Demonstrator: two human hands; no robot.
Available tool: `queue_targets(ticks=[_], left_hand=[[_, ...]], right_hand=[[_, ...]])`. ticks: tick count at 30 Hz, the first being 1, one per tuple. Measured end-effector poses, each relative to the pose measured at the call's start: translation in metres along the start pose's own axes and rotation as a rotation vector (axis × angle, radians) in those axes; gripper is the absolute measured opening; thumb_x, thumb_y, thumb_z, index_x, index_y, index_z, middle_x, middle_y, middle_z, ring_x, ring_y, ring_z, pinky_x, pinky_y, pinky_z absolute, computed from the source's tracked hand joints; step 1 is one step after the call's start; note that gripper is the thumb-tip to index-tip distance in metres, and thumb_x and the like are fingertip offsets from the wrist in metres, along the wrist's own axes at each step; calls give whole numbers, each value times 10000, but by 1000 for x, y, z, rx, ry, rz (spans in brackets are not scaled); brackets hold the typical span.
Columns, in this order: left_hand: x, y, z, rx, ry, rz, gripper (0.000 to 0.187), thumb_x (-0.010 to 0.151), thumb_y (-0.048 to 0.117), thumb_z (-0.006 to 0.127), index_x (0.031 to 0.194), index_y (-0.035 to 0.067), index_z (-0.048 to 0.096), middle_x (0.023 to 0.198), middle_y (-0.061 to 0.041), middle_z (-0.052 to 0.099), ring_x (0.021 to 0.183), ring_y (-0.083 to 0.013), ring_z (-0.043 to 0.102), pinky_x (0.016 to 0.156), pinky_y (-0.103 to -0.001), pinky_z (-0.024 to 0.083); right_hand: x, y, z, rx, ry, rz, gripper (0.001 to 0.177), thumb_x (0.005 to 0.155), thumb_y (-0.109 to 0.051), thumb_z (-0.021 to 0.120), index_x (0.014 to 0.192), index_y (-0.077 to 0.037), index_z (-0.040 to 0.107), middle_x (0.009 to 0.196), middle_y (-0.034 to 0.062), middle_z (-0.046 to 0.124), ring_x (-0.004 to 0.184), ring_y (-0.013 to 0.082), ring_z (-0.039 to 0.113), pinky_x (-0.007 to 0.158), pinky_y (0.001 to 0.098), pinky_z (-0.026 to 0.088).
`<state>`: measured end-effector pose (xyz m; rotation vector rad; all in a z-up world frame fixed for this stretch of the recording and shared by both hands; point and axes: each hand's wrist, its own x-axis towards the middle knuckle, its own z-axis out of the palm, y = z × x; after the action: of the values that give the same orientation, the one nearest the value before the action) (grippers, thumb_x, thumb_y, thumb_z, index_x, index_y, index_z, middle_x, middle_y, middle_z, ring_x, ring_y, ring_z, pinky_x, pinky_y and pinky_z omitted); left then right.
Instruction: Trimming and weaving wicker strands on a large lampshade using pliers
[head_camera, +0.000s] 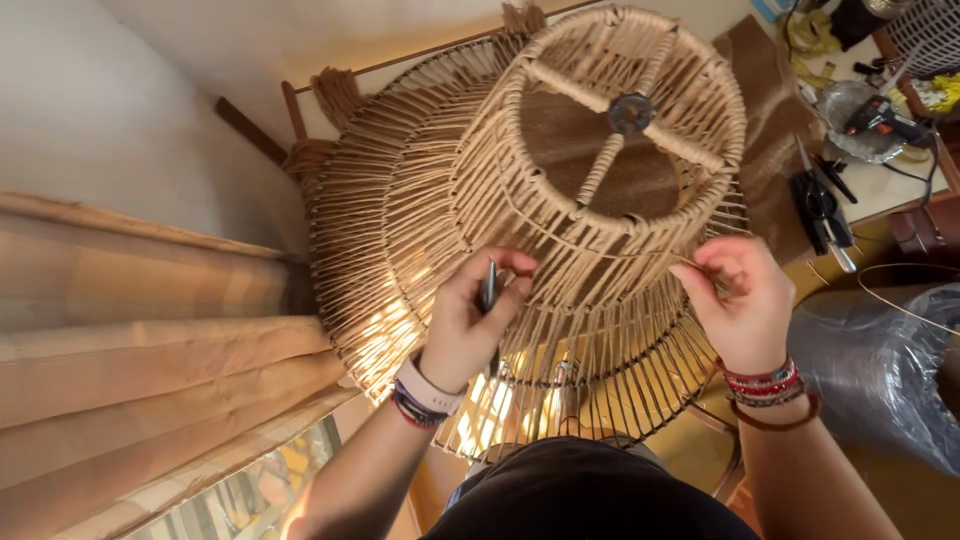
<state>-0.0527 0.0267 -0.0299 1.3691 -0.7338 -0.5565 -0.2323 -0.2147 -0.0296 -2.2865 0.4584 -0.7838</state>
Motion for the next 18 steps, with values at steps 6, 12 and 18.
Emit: queue_targets(ticks=[6,12,18], left_hand=[[-1,7,10,-302,11,-138,314,1005,-77,420,1207,81,602,1162,-83,663,821,-121,734,461,-140,452],[4,13,14,-1154,273,-412,608,868,-4,481,1470,78,508,1364,-169,616,1181,-405,650,868,-453,616],[18,16,11,-1333,151,-368,638,819,-24,516,1451,64,529,1211,-116,674,1174,-443,642,978,-531,574]], right_hand=[[32,11,-20,-139,-11,-236,141,931,64,867,919,48,727,879,172,702,704,175,623,600,236,512],[47,-9,-32,-99,-155,-155,96,952,16,788,1035,56,761,971,160,687,752,190,631,545,240,479],[57,1,-34,-88,-341,-129,124,1028,-59,640,990,23,724,856,89,695,657,137,560,612,256,422]])
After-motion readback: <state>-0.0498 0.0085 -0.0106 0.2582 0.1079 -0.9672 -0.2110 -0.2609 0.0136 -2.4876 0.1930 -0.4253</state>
